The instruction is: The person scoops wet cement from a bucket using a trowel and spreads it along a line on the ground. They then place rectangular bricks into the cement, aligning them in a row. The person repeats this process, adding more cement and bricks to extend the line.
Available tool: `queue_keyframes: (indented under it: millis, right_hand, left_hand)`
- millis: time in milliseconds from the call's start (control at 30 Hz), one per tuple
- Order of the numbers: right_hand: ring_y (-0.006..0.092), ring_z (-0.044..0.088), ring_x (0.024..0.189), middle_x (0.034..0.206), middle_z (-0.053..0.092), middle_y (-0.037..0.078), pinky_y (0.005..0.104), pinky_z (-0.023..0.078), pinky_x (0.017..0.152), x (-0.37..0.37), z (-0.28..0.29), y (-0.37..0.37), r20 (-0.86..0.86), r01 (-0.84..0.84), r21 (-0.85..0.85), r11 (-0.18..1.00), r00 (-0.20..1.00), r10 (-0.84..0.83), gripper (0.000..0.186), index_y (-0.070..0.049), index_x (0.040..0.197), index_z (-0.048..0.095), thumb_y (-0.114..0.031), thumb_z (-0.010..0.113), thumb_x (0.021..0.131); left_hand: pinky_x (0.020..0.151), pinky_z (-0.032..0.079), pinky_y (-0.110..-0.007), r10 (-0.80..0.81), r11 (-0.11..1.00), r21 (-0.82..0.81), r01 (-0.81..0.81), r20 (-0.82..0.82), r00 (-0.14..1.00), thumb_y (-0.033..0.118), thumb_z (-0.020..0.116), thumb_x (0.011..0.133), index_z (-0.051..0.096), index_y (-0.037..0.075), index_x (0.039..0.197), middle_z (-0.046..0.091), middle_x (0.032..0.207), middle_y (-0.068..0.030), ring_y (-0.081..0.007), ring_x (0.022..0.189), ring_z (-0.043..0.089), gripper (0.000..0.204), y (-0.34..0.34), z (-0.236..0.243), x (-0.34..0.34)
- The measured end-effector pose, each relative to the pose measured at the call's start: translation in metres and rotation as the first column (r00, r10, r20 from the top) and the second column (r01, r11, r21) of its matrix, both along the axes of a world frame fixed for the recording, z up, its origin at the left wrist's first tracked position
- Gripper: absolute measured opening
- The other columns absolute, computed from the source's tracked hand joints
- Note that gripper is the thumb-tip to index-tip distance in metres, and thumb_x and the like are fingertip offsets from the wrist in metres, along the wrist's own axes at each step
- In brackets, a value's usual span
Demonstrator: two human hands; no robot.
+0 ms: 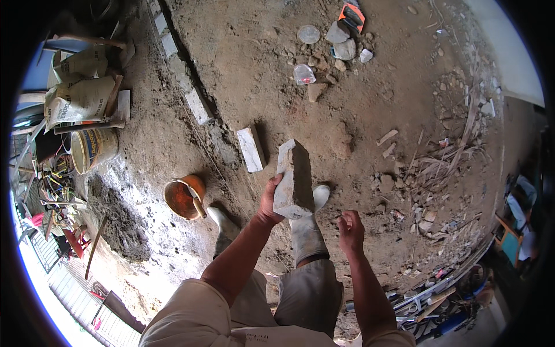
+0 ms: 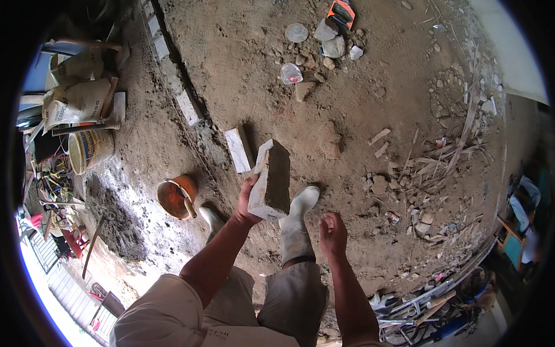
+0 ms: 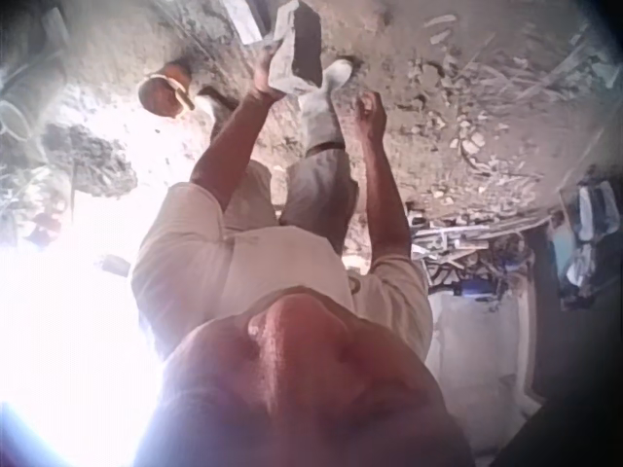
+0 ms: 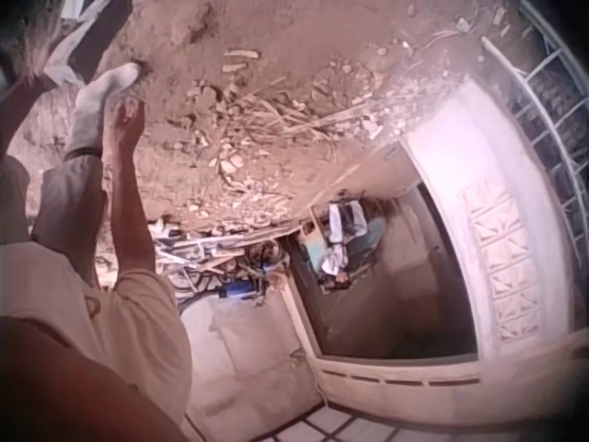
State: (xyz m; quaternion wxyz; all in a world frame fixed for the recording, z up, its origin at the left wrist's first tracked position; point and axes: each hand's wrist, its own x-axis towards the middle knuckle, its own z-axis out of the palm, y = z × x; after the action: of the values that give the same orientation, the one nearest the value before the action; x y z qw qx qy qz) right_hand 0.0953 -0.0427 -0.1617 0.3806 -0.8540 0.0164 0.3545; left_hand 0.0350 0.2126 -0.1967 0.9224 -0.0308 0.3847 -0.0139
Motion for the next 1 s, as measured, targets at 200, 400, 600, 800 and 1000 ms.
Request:
queue_keyframes:
  millis: [200,400,600,800,1000]
  right_hand:
    - [0.0204,0.067,0.093,0.101,0.067,0.013,0.0335,0.052,0.081,-0.056,-0.053,0.041,-0.056,-0.063,0.041,0.997,0.996,0.065,0.023,-0.003,0.111,0.057,-0.018,0.064,0.096]
    - [0.0282,0.067,0.093,0.096,0.066,0.015,0.0371,0.052,0.08,-0.124,-0.084,0.13,-0.018,-0.39,0.035,0.92,0.92,0.391,0.018,-0.002,0.106,0.057,-0.013,0.065,0.094]
    - [0.0405,0.066,0.097,0.102,0.067,0.022,0.0459,0.052,0.081,-0.261,-0.125,0.288,-0.158,-0.703,0.07,0.708,0.693,0.704,0.037,-0.001,0.105,0.058,-0.032,0.071,0.089]
    - [0.0459,0.063,0.102,0.11,0.063,0.029,0.0516,0.053,0.085,-0.391,-0.208,0.394,-0.19,-0.809,-0.053,0.586,0.584,0.789,0.073,-0.002,0.131,0.032,-0.037,0.074,0.082]
    - [0.0466,0.065,0.098,0.114,0.064,0.029,0.0512,0.054,0.084,-0.39,-0.198,0.42,-0.35,-0.861,-0.131,0.491,0.503,0.79,0.062,0.001,0.131,0.041,-0.032,0.067,0.084]
  left_hand:
    - [0.098,0.052,-0.044,0.045,0.997,-0.065,-0.048,-0.035,0.998,0.045,0.065,0.089,0.053,0.002,0.134,0.066,0.122,-0.016,-0.0302,0.108,0.066,0.064,0.023,-0.011,-0.073]
    - [0.096,0.049,-0.041,0.055,0.995,0.091,-0.042,-0.15,0.987,0.037,0.065,0.088,0.033,0.014,0.151,0.054,0.132,-0.0091,-0.0234,0.115,0.057,0.074,0.059,0.0,-0.228]
    - [0.097,0.05,-0.04,0.222,0.972,0.158,-0.177,-0.343,0.913,0.035,0.067,0.083,0.033,0.01,0.15,0.054,0.132,-0.0103,-0.0248,0.115,0.058,0.079,0.103,0.035,-0.434]
    - [0.093,0.054,-0.043,0.472,0.876,0.167,-0.453,-0.494,0.73,0.038,0.068,0.086,0.053,0.003,0.131,0.067,0.114,-0.0142,-0.03,0.102,0.066,0.059,0.129,0.052,-0.559]
    - [0.091,0.054,-0.043,0.513,0.857,0.256,-0.447,-0.502,0.696,0.038,0.067,0.086,0.054,0.004,0.129,0.067,0.112,-0.0125,-0.0291,0.1,0.067,0.056,0.157,0.053,-0.568]
